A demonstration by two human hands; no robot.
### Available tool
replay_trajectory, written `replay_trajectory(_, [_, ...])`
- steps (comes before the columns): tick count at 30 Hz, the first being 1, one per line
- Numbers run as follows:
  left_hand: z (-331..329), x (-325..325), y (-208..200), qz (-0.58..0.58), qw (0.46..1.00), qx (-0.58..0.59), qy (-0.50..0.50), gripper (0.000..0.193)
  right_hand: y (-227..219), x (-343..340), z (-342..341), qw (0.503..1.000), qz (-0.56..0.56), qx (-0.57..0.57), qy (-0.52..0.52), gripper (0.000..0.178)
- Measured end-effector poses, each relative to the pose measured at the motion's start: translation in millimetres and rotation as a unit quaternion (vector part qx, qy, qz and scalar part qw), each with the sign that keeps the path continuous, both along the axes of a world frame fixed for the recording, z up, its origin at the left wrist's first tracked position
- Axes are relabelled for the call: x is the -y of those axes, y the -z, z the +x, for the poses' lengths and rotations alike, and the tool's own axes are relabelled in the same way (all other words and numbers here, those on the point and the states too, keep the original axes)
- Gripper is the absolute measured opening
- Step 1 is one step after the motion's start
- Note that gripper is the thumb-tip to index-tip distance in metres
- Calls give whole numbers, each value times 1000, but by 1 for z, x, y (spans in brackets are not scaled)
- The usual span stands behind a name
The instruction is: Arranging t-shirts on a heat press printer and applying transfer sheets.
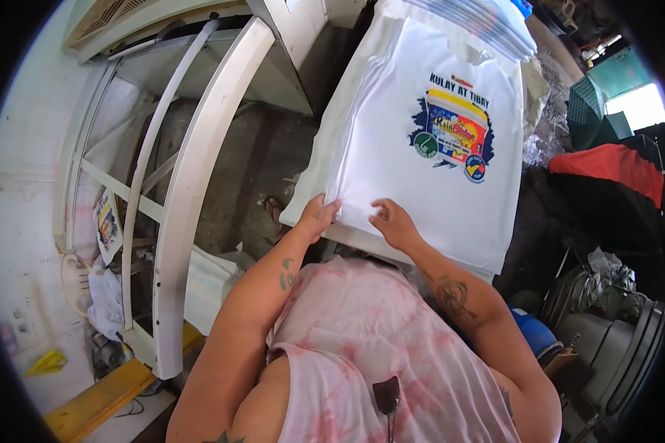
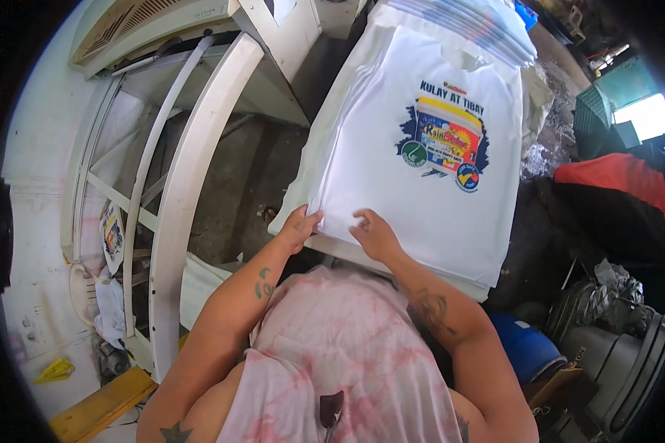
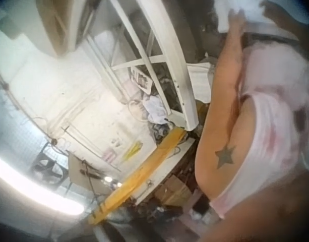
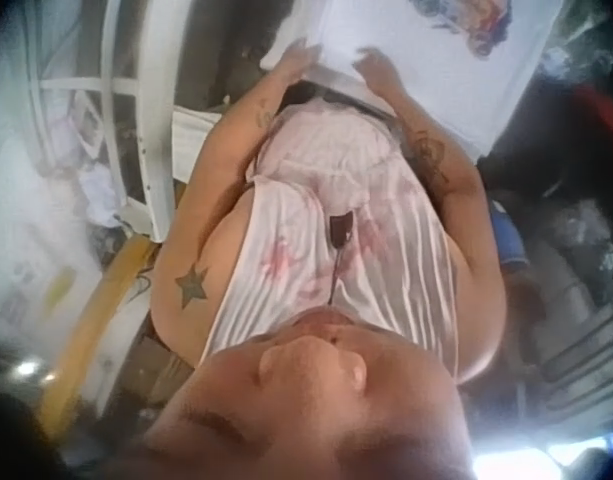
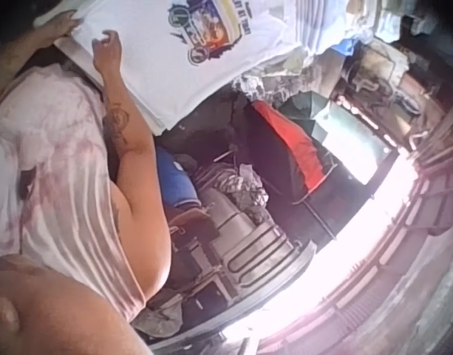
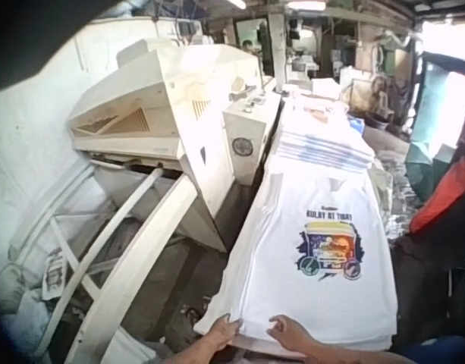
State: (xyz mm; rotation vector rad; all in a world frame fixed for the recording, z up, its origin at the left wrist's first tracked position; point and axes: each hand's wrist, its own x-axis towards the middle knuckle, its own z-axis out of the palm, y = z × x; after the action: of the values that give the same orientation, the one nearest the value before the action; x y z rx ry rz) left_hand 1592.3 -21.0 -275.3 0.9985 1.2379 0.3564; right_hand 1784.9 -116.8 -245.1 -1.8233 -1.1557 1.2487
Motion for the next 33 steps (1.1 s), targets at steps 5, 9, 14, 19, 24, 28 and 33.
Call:
replay_trajectory(5, [-5,-4,-22,-161,979,120,-32,30,-16,-63,-31,992,-91,57,-60,37])
replay_trajectory(9, [-3,-12,-19,-267,940,198,-72,30,-5,-81,-19,979,-82,57,-179,40])
replay_trajectory(14, [7,-16,-25,-196,977,87,-12,37,10,-81,-10,979,-54,-14,-194,37])
replay_trajectory(19, [0,-13,-10,-199,975,93,-20,38,-2,-84,-4,962,-58,-9,-265,28])
replay_trajectory(24, [9,-10,-24,-173,975,134,-31,31,11,-80,6,968,-82,-79,-225,27])
replay_trajectory(28, [14,-8,-15,-184,970,155,-37,31,17,-73,18,966,-119,-178,-143,24])
replay_trajectory(33, [16,-6,-15,-169,978,110,-62,31,17,-66,43,957,-155,-231,-86,19])
